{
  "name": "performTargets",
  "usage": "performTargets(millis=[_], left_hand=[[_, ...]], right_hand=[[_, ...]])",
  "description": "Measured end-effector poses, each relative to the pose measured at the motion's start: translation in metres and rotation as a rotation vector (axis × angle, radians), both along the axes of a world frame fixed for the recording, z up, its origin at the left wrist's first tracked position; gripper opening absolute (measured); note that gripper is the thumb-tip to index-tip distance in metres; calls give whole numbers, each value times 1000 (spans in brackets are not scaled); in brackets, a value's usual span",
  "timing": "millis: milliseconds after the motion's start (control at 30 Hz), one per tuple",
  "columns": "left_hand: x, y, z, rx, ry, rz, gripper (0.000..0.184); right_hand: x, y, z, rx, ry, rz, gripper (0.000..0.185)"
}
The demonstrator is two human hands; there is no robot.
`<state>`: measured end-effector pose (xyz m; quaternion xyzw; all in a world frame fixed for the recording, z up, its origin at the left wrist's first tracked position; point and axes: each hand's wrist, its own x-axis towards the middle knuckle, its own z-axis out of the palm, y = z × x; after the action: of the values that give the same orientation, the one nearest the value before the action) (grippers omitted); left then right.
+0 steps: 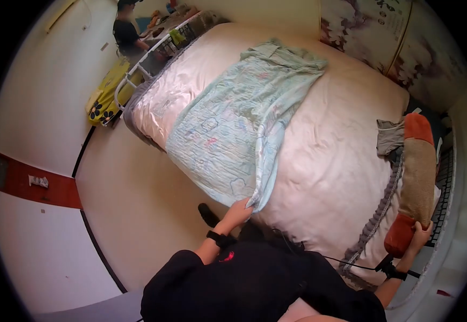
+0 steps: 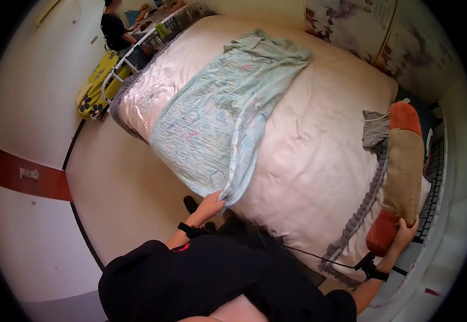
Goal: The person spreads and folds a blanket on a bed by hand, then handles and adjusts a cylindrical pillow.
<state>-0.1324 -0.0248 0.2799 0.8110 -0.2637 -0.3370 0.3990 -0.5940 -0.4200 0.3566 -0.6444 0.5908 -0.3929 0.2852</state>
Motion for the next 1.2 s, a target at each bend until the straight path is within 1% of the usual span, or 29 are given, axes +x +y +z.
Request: performTargets(millis=[33, 67, 100, 133, 167, 200, 233, 267, 333, 367, 400, 433, 467, 500, 567, 600, 633, 667, 733, 800, 867, 900, 967, 1033, 1067, 1100, 1133, 1167, 1200], left_hand=[[-10, -5, 2, 15, -64, -116, 26], [-20, -9, 4, 31, -123, -234, 24], [-31, -13, 7, 28, -102, -256, 20], [-39, -17, 12, 57, -126, -317, 19], [-45, -18, 9, 70, -147, -331, 19], [-50, -17, 6, 87, -164, -354, 19], [-54, -18, 14, 118, -183, -346, 19], [-56, -15, 14, 121, -181, -348, 19], [-58, -8, 13, 99, -224, -261, 20], [-59, -3, 13, 100, -220, -289, 20], [-62, 1, 15, 116, -181, -217, 22], [-63, 3, 16, 132, -142, -168, 23], [-65, 6, 16, 131, -178, -167, 26], [-66, 11, 14, 161, -168, -200, 26], [-67, 13, 2, 200, -161, -257, 27], [-68, 14, -3, 211, -159, -276, 27], [-70, 12, -5, 214, -150, -310, 27], [-71, 10, -9, 205, -143, -366, 27], [-69, 4, -15, 271, -135, -410, 27], [-66, -2, -20, 227, -142, -458, 27], [-60, -6, -30, 220, -237, -668, 29], [-60, -18, -26, 251, -236, -764, 32], [-61, -43, -28, 57, -328, -821, 40], [-71, -82, -12, -185, -428, -877, 53], [-81, -110, 16, -198, -290, -888, 60], [-94, -132, 43, -263, -94, -825, 64], [-105, -147, 66, -412, 160, -808, 68], [-118, -162, 86, -557, 415, -775, 73], [-129, -172, 105, -638, 655, -763, 76]], right_hand=[[-5, -10, -4, -216, 338, -150, 44], [6, -8, 4, -439, 675, -299, 44], [0, -17, -5, -344, 715, -258, 46], [-7, -33, -28, -254, 755, -222, 48], [-46, -69, -85, -387, 854, -171, 50], [-29, -60, -92, -231, 867, -260, 52], [-30, -69, -112, 48, 862, -256, 60], [-24, -77, -136, 51, 864, -256, 60], [-16, -89, -195, -22, 730, -120, 63], [-19, -91, -217, -51, 667, -71, 65], [-33, -87, -225, -71, 614, -42, 66], [-17, -71, -205, 9, 504, 54, 69], [-18, -73, -222, 0, 544, 19, 65], [0, -56, -198, 37, 470, 59, 63], [5, -59, -216, -10, 391, 77, 61], [18, -52, -199, 72, 235, 121, 58], [29, -46, -186, 60, 172, 150, 55], [45, -31, -150, 87, 154, 182, 54], [59, -30, -130, 107, 138, 249, 54], [77, -25, -101, 90, 63, 278, 53], [96, -28, -69, 157, -177, 332, 48], [111, -27, -41, 186, -291, 341, 45], [143, -24, 21, 196, -547, 395, 39], [178, -5, 71, 144, -797, 481, 33], [198, 5, 95, 104, -908, 526, 31], [218, 24, 120, 83, -908, 564, 29], [240, 48, 140, 51, -907, 614, 27], [260, 60, 148, 44, -906, 631, 27], [278, 70, 155, 30, -934, 705, 27]])
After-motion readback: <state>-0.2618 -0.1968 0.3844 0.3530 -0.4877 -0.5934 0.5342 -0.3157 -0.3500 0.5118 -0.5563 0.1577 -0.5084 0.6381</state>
